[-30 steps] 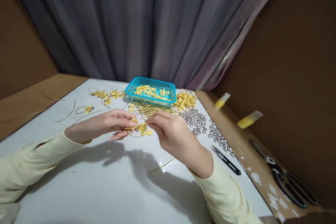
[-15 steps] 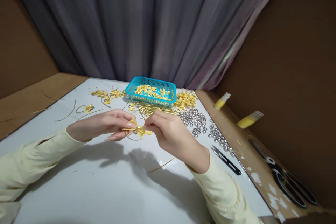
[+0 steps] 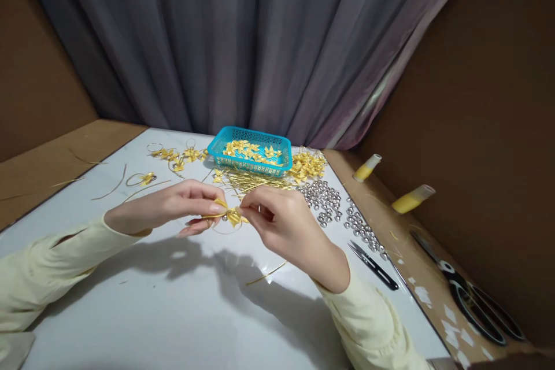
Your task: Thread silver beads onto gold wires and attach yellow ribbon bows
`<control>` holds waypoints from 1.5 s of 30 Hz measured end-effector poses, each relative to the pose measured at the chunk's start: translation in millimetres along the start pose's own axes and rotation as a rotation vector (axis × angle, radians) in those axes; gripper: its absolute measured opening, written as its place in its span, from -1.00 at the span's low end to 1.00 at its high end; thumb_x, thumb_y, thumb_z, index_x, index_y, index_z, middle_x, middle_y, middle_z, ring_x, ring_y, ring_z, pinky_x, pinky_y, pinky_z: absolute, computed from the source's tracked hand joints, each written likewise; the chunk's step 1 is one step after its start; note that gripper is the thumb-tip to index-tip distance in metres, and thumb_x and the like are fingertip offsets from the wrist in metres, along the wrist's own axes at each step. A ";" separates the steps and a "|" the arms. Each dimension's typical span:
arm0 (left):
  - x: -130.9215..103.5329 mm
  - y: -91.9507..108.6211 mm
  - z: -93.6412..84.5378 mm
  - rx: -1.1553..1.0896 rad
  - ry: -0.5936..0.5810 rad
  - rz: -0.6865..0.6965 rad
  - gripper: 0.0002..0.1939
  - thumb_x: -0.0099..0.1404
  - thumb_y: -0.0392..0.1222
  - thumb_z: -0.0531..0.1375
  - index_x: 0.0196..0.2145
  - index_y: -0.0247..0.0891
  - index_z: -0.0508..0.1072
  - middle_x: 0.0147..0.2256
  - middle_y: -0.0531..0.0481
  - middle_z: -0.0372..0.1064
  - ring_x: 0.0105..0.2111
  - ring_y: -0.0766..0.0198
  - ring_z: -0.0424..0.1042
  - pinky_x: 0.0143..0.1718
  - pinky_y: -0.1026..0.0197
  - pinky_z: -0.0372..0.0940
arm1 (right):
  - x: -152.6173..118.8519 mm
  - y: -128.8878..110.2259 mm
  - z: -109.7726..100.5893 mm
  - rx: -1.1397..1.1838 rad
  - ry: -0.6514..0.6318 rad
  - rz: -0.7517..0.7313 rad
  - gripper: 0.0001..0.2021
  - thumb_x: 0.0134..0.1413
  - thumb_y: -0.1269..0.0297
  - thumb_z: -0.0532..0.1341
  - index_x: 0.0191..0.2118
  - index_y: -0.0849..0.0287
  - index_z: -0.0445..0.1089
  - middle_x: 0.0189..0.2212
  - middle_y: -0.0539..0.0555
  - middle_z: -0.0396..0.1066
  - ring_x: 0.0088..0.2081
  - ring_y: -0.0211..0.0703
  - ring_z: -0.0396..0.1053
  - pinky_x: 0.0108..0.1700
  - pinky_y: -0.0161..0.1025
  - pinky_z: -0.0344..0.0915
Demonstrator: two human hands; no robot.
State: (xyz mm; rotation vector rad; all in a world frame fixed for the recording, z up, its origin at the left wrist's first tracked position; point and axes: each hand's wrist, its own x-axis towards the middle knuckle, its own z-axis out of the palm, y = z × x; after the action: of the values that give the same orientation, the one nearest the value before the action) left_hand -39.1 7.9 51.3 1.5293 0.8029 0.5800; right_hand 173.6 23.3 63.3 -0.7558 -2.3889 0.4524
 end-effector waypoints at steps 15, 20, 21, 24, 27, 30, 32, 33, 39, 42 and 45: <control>-7.1 -5.7 18.4 0.738 0.124 0.291 -0.78 0.36 -0.24 -0.05 -0.43 -0.27 0.27 -0.63 0.15 0.21 -0.68 0.43 0.11 -0.59 0.32 0.01 | 4.5 0.2 -10.3 0.524 -0.191 0.507 -0.73 -0.18 0.18 0.39 -0.54 0.25 0.33 -0.71 -0.11 0.20 -0.66 -0.44 0.10 -0.64 -0.44 -0.01; -6.9 -7.7 19.8 0.810 0.171 0.279 -0.81 0.35 -0.25 -0.07 -0.42 -0.25 0.22 -0.62 0.15 0.15 -0.64 0.39 0.09 -0.56 0.30 0.00 | 4.0 1.0 -11.7 0.477 -0.169 0.517 -0.74 -0.19 0.18 0.39 -0.56 0.27 0.38 -0.74 -0.12 0.17 -0.67 -0.44 0.06 -0.66 -0.42 -0.07; -6.8 -7.5 20.0 0.816 0.178 0.283 -0.81 0.35 -0.25 -0.07 -0.42 -0.24 0.21 -0.62 0.16 0.13 -0.64 0.39 0.08 -0.56 0.29 0.00 | 4.0 1.7 -11.7 0.463 -0.175 0.516 -0.74 -0.18 0.18 0.39 -0.56 0.27 0.40 -0.74 -0.11 0.17 -0.67 -0.44 0.06 -0.66 -0.42 -0.07; -6.8 -6.8 20.5 0.823 0.184 0.303 -0.82 0.34 -0.26 -0.08 -0.43 -0.23 0.19 -0.62 0.16 0.08 -0.64 0.38 0.06 -0.56 0.29 -0.01 | 4.2 4.3 -12.0 0.440 -0.215 0.520 -0.76 -0.12 0.15 0.36 -0.51 0.27 0.48 -0.74 -0.10 0.17 -0.67 -0.44 0.02 -0.66 -0.40 -0.11; -7.1 -7.1 20.2 0.835 0.180 0.318 -0.82 0.35 -0.27 -0.08 -0.42 -0.22 0.18 -0.60 0.16 0.07 -0.63 0.38 0.07 -0.55 0.29 -0.01 | 5.0 7.2 -12.1 0.448 -0.230 0.507 -0.76 -0.06 0.13 0.32 -0.48 0.25 0.52 -0.73 -0.09 0.17 -0.66 -0.43 0.00 -0.66 -0.39 -0.12; -6.8 -7.6 19.1 0.838 0.194 0.319 -0.82 0.35 -0.27 -0.09 -0.43 -0.21 0.17 -0.60 0.16 0.07 -0.63 0.38 0.07 -0.56 0.29 0.00 | 5.9 9.8 -10.9 0.460 -0.190 0.470 -0.79 -0.05 0.17 0.31 -0.47 0.24 0.53 -0.71 -0.06 0.22 -0.63 -0.40 0.06 -0.65 -0.39 -0.06; -6.2 -7.4 18.2 0.825 0.208 0.317 -0.81 0.35 -0.27 -0.09 -0.44 -0.21 0.15 -0.61 0.17 0.08 -0.65 0.39 0.08 -0.56 0.30 0.00 | 6.5 10.8 -9.6 0.454 -0.164 0.448 -0.83 -0.03 0.23 0.29 -0.45 0.24 0.54 -0.70 -0.05 0.25 -0.62 -0.39 0.09 -0.64 -0.38 -0.04; -5.9 -7.2 17.9 0.818 0.214 0.316 -0.81 0.34 -0.27 -0.08 -0.45 -0.21 0.15 -0.61 0.17 0.10 -0.65 0.39 0.09 -0.56 0.30 -0.01 | 6.7 10.8 -9.0 0.448 -0.157 0.443 -0.84 -0.03 0.25 0.29 -0.45 0.24 0.55 -0.70 -0.05 0.25 -0.62 -0.39 0.08 -0.64 -0.38 -0.05; -4.9 -6.7 16.5 0.798 0.213 0.304 -0.79 0.35 -0.26 -0.08 -0.46 -0.23 0.16 -0.61 0.14 0.16 -0.65 0.40 0.12 -0.56 0.30 0.00 | 6.7 10.8 -9.0 0.496 -0.214 0.515 -0.83 -0.02 0.24 0.29 -0.44 0.26 0.54 -0.71 -0.08 0.17 -0.64 -0.42 0.00 -0.63 -0.37 -0.12; -5.2 -7.4 15.5 0.814 0.198 0.288 -0.80 0.35 -0.26 -0.08 -0.45 -0.23 0.17 -0.62 0.15 0.14 -0.65 0.40 0.11 -0.57 0.30 -0.01 | 7.1 17.1 -9.5 0.708 -0.343 0.579 -0.82 -0.01 0.23 0.31 -0.45 0.26 0.51 -0.73 -0.15 0.04 -0.66 -0.46 -0.14 -0.64 -0.38 -0.23; -5.4 -8.2 14.0 0.835 0.184 0.302 -0.81 0.35 -0.27 -0.08 -0.43 -0.24 0.20 -0.61 0.14 0.14 -0.65 0.39 0.11 -0.57 0.30 0.00 | 8.9 26.3 -7.9 0.957 -0.447 0.621 -0.83 0.00 0.27 0.29 -0.46 0.28 0.48 -0.75 -0.18 -0.04 -0.69 -0.49 -0.25 -0.65 -0.39 -0.34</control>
State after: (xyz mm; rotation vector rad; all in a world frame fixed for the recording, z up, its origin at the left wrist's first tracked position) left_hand -33.0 -5.1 42.0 2.4162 1.0320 0.6489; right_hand 183.3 50.4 60.8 -0.9475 -1.8494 1.9965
